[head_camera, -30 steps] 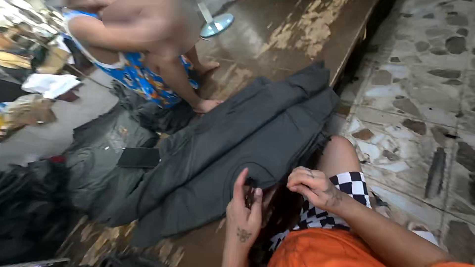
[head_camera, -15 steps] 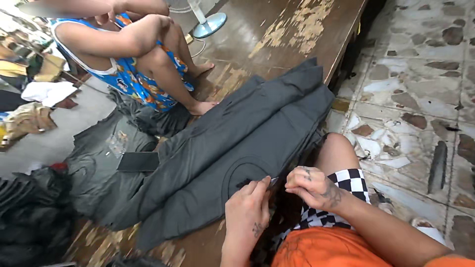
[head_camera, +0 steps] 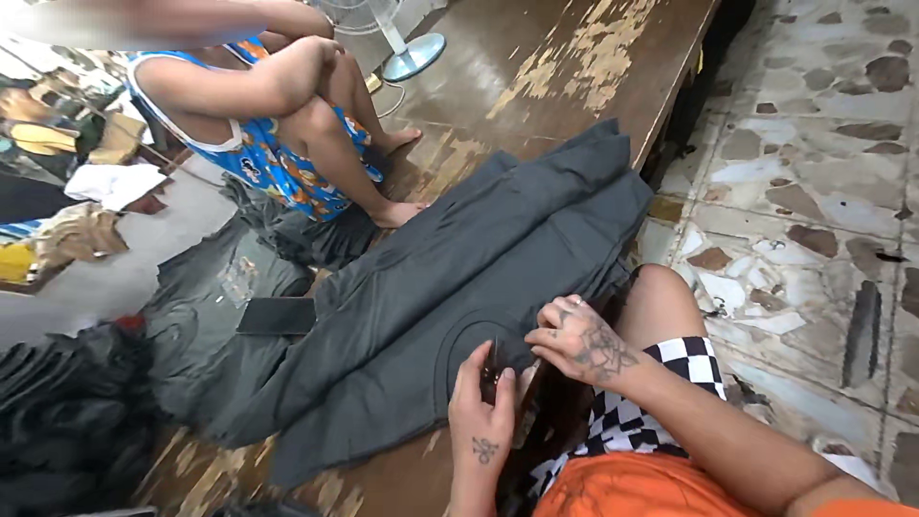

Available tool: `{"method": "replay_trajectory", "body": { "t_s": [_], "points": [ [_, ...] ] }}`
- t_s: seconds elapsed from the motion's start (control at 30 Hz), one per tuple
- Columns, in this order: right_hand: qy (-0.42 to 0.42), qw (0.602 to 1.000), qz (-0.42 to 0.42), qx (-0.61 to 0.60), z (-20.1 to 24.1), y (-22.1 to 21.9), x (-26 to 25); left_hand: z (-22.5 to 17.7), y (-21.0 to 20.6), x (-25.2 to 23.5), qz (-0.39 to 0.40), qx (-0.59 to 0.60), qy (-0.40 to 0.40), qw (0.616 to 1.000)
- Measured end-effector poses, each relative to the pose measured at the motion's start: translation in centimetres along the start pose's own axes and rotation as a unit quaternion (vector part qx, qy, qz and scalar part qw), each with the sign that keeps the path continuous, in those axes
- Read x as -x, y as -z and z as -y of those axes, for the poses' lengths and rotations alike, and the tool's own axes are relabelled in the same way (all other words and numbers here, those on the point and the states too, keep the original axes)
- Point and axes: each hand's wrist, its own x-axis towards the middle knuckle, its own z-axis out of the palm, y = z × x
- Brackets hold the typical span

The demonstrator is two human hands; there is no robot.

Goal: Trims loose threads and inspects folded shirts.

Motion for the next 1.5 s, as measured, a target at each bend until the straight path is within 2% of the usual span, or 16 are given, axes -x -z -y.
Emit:
{"method": "replay_trajectory", "body": {
  "t_s": [0.1,0.27,0.33,0.43,0.57,0.8,0.9,1.0,1.13,1.23,1.37,1.5],
  "points": [
    [0.021,1.000,0.003,0.015,0.0,-0.7,-0.2,0.7,-0.1,0.5,0.010,-0.006,0.010,1.000],
    [0.017,0.988,0.023,-0.150,0.4,1.6,1.6,1.1,0.9,0.9,0.025,0.003,-0.007,1.000],
    [0.015,0.983,0.004,-0.181,0.7,2.1,2.0,0.9,1.4,0.7,0.025,0.023,-0.015,0.999],
    [0.006,0.994,-0.046,-0.095,0.5,1.6,1.0,0.1,1.2,-0.1,0.015,0.063,-0.024,0.998],
    [0.033,0.999,0.019,-0.010,-0.2,-0.3,-0.3,-0.3,0.5,-0.6,0.017,0.054,-0.029,0.998],
    [0.051,0.986,-0.004,-0.157,1.2,1.8,2.2,0.5,2.4,-0.2,0.036,-0.032,-0.050,0.998],
    [0.031,0.995,-0.041,-0.080,0.8,1.2,1.0,-0.1,2.5,-0.9,0.027,-0.004,-0.063,0.998],
    [0.025,0.999,0.011,-0.017,0.2,-0.1,-0.2,-0.6,1.9,-1.1,0.038,0.013,-0.060,0.997],
    [0.059,0.998,-0.002,-0.033,1.5,1.8,0.7,-0.5,2.2,-0.9,0.051,-0.027,-0.076,0.995],
    [0.073,0.997,0.021,-0.032,2.1,3.0,2.2,-0.5,2.9,-1.1,0.062,-0.090,-0.118,0.987],
    [0.074,0.996,0.014,-0.048,2.2,2.7,2.4,-1.8,2.6,-2.0,0.104,-0.137,-0.192,0.966],
    [0.084,0.993,-0.006,-0.077,2.6,2.3,2.2,-1.9,1.3,-2.2,0.104,-0.163,-0.198,0.961]
  ]
}}
